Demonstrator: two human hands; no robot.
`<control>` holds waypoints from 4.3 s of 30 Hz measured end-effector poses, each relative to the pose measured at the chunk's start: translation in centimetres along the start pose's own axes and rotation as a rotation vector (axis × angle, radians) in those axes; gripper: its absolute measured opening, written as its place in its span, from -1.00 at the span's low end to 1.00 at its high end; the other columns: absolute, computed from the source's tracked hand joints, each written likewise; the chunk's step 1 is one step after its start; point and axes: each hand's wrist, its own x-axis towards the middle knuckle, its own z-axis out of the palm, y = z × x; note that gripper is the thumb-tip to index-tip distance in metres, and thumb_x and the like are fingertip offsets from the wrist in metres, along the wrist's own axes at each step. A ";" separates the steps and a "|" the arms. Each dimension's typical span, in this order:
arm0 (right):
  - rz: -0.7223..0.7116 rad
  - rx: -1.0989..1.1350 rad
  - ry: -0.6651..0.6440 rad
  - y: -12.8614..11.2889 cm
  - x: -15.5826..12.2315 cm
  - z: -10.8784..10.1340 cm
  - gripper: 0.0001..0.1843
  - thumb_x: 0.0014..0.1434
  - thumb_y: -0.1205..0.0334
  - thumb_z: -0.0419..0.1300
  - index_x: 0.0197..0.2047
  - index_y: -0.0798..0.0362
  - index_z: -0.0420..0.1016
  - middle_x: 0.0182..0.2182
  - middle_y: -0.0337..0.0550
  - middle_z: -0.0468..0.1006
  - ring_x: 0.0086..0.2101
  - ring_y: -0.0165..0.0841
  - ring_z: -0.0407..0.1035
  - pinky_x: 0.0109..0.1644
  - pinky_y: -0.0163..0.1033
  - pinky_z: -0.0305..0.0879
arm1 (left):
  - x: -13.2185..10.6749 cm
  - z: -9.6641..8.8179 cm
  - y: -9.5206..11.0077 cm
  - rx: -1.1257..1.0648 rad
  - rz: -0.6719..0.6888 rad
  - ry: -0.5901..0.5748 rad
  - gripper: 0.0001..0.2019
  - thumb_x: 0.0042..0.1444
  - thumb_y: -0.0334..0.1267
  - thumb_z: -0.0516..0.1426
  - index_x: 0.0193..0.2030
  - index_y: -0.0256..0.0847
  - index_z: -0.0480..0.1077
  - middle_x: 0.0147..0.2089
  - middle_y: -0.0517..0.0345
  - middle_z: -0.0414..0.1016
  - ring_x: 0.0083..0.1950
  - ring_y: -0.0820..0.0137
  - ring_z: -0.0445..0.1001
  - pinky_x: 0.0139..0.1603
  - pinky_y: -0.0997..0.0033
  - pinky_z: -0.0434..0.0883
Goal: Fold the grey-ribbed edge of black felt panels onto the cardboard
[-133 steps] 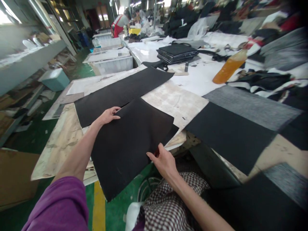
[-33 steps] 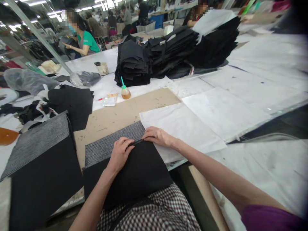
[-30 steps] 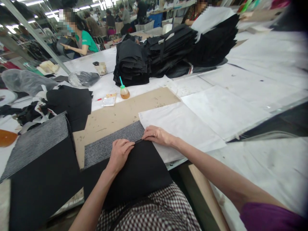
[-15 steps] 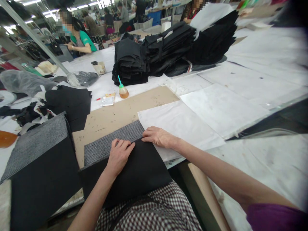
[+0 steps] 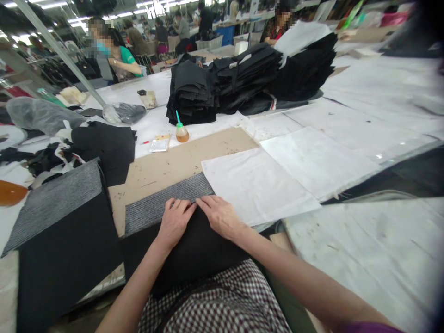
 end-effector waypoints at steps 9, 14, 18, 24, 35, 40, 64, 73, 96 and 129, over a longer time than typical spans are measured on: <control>-0.044 -0.050 -0.094 -1.4 -0.5 1.3 -0.32 0.20 0.50 0.05 0.36 -0.04 0.17 0.00 -0.03 0.41 0.02 -0.14 0.20 0.13 -0.04 0.17 | -5.7 -1.1 -4.3 -0.118 -0.080 -0.012 -0.70 0.35 -0.40 -0.03 0.11 -0.14 0.41 -0.08 0.02 0.44 -0.07 0.31 0.38 0.08 0.14 0.23; -0.045 -0.108 -0.120 -1.7 0.0 0.9 -0.32 0.18 0.51 0.07 0.34 -0.09 0.22 -0.05 -0.01 0.42 -0.04 -0.12 0.21 0.11 0.00 0.14 | -6.5 -1.8 -4.3 -0.013 -0.039 -0.041 -0.68 0.34 -0.43 -0.04 0.14 -0.15 0.39 -0.08 0.01 0.44 -0.07 0.28 0.36 0.13 0.08 0.21; -0.027 -0.143 -0.089 -2.8 0.5 0.3 -0.40 0.20 0.51 0.06 0.26 -0.08 0.31 0.00 0.01 0.41 0.02 -0.09 0.20 0.19 0.13 0.04 | -6.2 -2.7 -3.9 0.062 0.019 -0.058 -0.67 0.34 -0.43 -0.04 0.16 -0.18 0.36 -0.09 0.01 0.46 -0.09 0.29 0.36 0.17 0.05 0.18; -0.073 -0.123 -0.035 -8.3 1.9 2.0 -0.50 0.24 0.48 0.03 0.24 0.15 0.31 0.11 0.11 0.36 0.08 -0.09 0.17 0.23 0.06 0.07 | -6.6 -2.7 -4.2 0.052 -0.008 -0.056 -0.70 0.35 -0.38 -0.03 0.14 -0.16 0.37 -0.08 0.02 0.45 -0.07 0.28 0.36 0.17 0.06 0.20; -0.120 -0.100 -0.131 -9.8 2.7 3.6 -0.29 0.18 0.49 0.08 0.38 -0.06 0.14 -0.01 0.00 0.40 -0.06 -0.12 0.22 0.03 -0.01 0.20 | -14.8 -3.3 -9.2 -0.148 -0.152 -0.045 -0.65 0.36 -0.40 -0.05 0.20 -0.11 0.35 -0.03 0.02 0.40 -0.03 0.30 0.31 0.09 0.19 0.29; -0.145 -0.144 -0.152 -10.2 3.3 3.2 -0.35 0.22 0.45 0.08 0.35 -0.10 0.20 -0.07 0.01 0.41 -0.11 -0.12 0.23 0.00 0.03 0.19 | -15.4 -4.4 -9.5 -0.054 -0.109 -0.091 -0.60 0.32 -0.41 -0.01 0.26 -0.09 0.31 -0.04 0.01 0.41 -0.05 0.27 0.32 0.08 0.17 0.28; -0.286 -0.091 -0.149 -17.0 6.7 6.2 -0.39 0.26 0.45 0.03 0.36 -0.02 0.17 -0.12 -0.01 0.40 -0.14 -0.15 0.22 -0.05 -0.03 0.23 | -20.8 -5.3 -11.7 -0.145 -0.285 -0.038 -0.65 0.34 -0.41 -0.04 0.16 -0.10 0.39 -0.02 0.02 0.44 -0.10 0.32 0.33 -0.05 0.28 0.33; -0.281 -0.114 -0.163 -17.3 6.8 6.1 -0.40 0.27 0.44 0.05 0.36 -0.03 0.17 -0.10 -0.03 0.38 -0.13 -0.15 0.20 -0.03 -0.03 0.22 | -20.6 -5.7 -11.5 0.000 -0.193 -0.078 -0.65 0.32 -0.40 -0.01 0.19 -0.17 0.36 0.01 -0.03 0.43 -0.07 0.27 0.34 -0.03 0.22 0.32; -0.190 -0.104 -0.070 -9.6 3.2 3.6 -0.47 0.22 0.50 0.07 0.25 0.13 0.27 -0.11 0.00 0.41 -0.10 -0.15 0.24 -0.01 -0.07 0.28 | -16.6 -4.9 -5.2 0.145 -0.328 -0.071 -0.70 0.35 -0.28 0.02 0.16 -0.20 0.37 0.00 -0.01 0.50 0.02 0.20 0.42 0.08 0.14 0.31; 0.568 0.951 0.018 -5.6 -2.1 1.3 -0.51 0.16 -0.13 0.22 0.02 0.02 0.54 -0.01 -0.10 0.60 0.05 -0.05 0.44 0.17 0.08 0.35 | -17.5 -6.6 -7.3 -0.963 -1.057 0.381 -0.16 0.03 -0.06 0.31 0.38 -0.13 0.02 0.20 -0.12 0.41 0.15 0.15 0.45 0.17 0.07 0.39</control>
